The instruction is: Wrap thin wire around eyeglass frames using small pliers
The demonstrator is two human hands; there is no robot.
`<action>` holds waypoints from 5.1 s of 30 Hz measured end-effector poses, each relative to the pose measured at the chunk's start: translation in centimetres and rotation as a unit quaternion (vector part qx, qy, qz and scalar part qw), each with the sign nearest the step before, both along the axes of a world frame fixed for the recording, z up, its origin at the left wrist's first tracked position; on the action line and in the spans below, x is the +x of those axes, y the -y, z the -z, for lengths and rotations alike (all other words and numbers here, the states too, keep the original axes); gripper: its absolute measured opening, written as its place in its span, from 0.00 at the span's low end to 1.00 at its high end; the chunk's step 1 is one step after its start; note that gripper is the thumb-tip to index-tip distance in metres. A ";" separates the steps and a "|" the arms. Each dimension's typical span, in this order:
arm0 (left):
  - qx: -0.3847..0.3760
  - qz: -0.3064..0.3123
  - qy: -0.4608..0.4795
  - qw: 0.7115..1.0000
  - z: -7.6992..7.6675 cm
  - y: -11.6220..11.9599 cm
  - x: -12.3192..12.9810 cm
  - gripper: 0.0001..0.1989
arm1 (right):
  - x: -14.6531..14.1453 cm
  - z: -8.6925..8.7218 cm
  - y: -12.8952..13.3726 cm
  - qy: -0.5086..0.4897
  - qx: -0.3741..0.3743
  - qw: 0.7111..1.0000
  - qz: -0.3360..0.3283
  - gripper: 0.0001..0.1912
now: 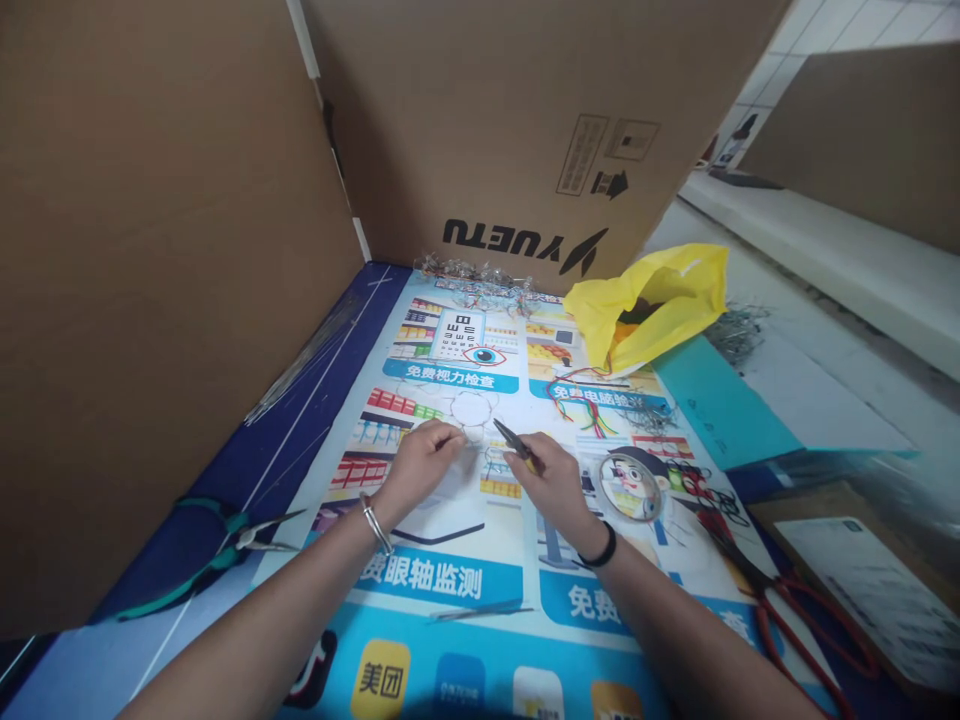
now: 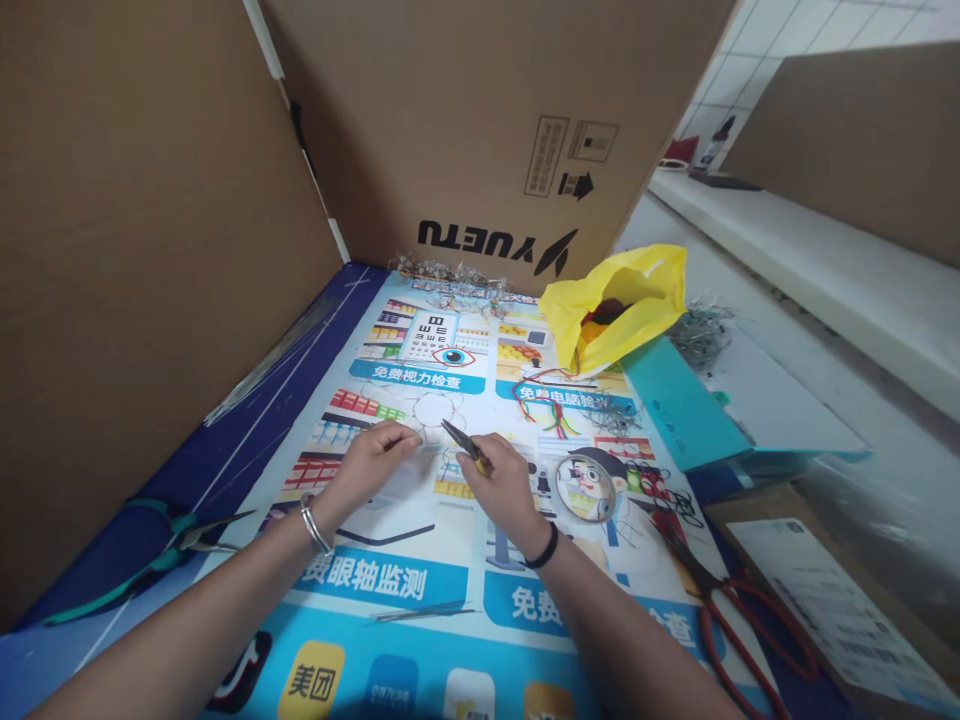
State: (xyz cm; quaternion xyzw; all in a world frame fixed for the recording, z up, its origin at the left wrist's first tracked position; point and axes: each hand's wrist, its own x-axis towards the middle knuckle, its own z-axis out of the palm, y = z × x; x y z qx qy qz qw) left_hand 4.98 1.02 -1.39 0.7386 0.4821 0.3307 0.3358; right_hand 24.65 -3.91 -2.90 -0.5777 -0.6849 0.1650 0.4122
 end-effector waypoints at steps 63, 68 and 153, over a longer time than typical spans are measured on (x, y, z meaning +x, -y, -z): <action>0.042 -0.009 -0.418 0.907 -1.8 -3.2 -5.8 0.10 | 0.2 -0.1 -0.4 0.062 -0.043 0.996 -0.040 0.07; 0.040 -0.011 -0.401 0.915 -2.3 -2.7 -5.2 0.09 | 0.2 -0.1 -0.5 0.066 -0.043 0.996 -0.043 0.07; -0.369 0.045 0.212 0.904 -1.9 0.0 -1.3 0.09 | -0.2 -1.3 1.0 0.425 0.205 0.877 -0.093 0.08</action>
